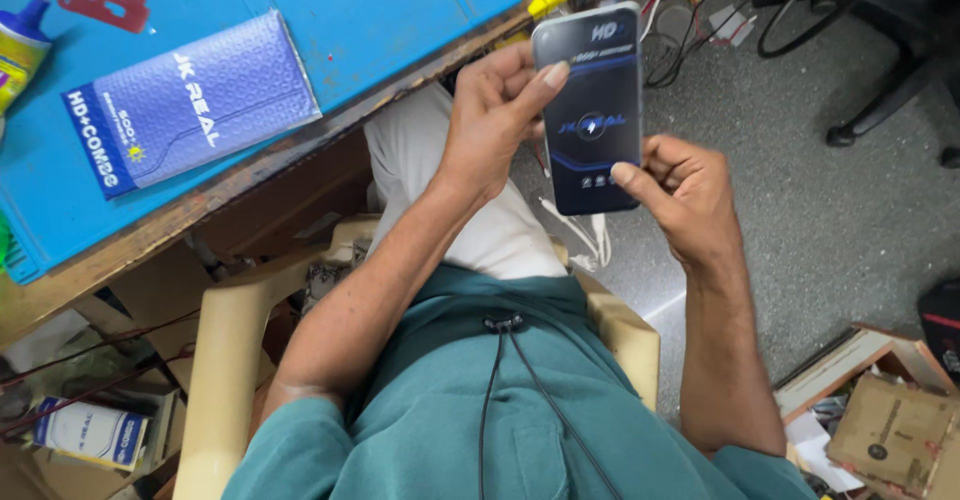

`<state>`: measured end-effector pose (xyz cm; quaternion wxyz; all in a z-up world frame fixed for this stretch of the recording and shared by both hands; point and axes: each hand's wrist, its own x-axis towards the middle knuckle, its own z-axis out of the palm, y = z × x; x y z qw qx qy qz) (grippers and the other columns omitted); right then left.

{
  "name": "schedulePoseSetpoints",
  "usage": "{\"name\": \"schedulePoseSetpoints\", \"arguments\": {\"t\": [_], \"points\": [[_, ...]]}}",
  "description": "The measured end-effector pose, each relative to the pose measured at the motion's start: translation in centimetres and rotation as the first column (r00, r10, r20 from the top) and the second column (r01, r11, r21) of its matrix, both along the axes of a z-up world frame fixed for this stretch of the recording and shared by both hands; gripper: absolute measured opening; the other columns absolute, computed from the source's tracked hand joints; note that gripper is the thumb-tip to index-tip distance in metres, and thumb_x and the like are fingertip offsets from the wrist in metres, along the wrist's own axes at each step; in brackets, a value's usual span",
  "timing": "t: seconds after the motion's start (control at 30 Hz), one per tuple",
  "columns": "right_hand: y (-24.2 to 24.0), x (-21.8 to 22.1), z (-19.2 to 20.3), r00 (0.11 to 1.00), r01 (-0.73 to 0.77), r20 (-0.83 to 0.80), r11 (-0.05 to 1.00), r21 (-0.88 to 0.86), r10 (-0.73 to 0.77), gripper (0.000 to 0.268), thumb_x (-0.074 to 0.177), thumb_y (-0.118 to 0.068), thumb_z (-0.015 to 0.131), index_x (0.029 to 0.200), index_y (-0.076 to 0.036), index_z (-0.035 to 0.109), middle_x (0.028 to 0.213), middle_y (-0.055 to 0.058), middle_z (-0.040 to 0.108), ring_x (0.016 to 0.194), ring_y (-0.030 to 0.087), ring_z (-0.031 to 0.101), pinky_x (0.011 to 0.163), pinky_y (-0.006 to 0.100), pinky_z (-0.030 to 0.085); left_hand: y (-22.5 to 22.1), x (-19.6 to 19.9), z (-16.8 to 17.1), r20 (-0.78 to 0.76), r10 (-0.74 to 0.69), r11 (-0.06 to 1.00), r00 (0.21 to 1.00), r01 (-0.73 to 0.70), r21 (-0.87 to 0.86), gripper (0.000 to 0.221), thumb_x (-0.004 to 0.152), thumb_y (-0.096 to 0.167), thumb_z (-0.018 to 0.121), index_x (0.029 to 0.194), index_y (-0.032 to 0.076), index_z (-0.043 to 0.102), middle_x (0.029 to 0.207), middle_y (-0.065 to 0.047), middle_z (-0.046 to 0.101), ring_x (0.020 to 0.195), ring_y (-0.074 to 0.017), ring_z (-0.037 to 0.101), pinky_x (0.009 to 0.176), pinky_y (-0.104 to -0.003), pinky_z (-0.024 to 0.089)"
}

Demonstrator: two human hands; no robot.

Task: The person holds a smartphone connected to a power source and navigates the screen. They then place the phone on a workbench and use a screwdriver to unscrew components from the back of the device, removing a small black part.

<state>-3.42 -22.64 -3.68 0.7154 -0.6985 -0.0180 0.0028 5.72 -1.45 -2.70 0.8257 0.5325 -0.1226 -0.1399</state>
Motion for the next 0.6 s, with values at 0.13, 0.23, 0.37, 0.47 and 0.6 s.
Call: {"name": "schedulePoseSetpoints", "arguments": {"t": [0.13,0.23,0.37,0.47,0.6], "points": [[-0.6,-0.3,-1.5,0.998,0.056,0.002,0.975,0.216,-0.057,0.02,0.098,-0.007,0.078,0.112,0.006,0.071,0.095,0.011,0.073,0.083,0.01,0.066,0.078,0.022,0.053,-0.7,0.0,0.6,-0.009,-0.069,0.997,0.998,0.069,-0.038,0.037,0.104,0.026,0.063,0.133,0.003,0.062,0.106,-0.001,0.075,0.085,-0.0031,0.066,0.068,-0.021,0.052],[-1.1,0.3,-1.5,0.995,0.095,-0.056,0.907,0.41,-0.079,0.019,0.096,-0.005,0.076,0.109,0.007,0.069,0.096,0.012,0.074,0.084,0.015,0.07,0.083,0.028,0.06,-0.2,-0.9,0.6,-0.104,-0.165,0.986,0.981,0.168,0.014,0.041,0.104,0.039,0.049,0.121,0.005,0.066,0.099,0.001,0.074,0.076,-0.006,0.072,0.061,-0.024,0.06],[-1.5,1.3,-2.1,0.986,0.113,-0.166,0.81,0.576,-0.019,0.018,0.098,-0.005,0.07,0.111,0.007,0.066,0.1,0.015,0.075,0.087,0.019,0.075,0.086,0.031,0.063,0.1,-3.5,0.3,-0.019,-0.343,0.891,0.939,0.332,0.311,0.038,0.108,0.033,0.054,0.101,-0.002,0.068,0.083,-0.007,0.074,0.067,-0.0106,0.07,0.057,-0.025,0.057],[-1.4,1.4,-2.8,0.987,0.038,-0.144,0.761,0.647,0.073,0.02,0.104,-0.007,0.066,0.115,0.009,0.065,0.1,0.016,0.074,0.086,0.019,0.074,0.083,0.029,0.062,0.0,-4.6,1.6,0.059,-0.317,0.896,0.947,0.278,0.347,0.037,0.106,0.03,0.05,0.095,0.0,0.069,0.079,-0.006,0.076,0.063,-0.0091,0.07,0.057,-0.024,0.059],[-1.5,1.2,-3.1,0.986,-0.005,-0.125,0.766,0.643,0.111,0.021,0.104,-0.011,0.064,0.114,0.007,0.064,0.099,0.017,0.074,0.085,0.02,0.075,0.082,0.028,0.062,-0.2,-5.3,3.5,0.158,-0.291,0.89,0.944,0.206,0.407,0.037,0.106,0.027,0.049,0.091,0.0,0.069,0.076,-0.006,0.075,0.062,-0.0087,0.069,0.056,-0.025,0.059]]}}
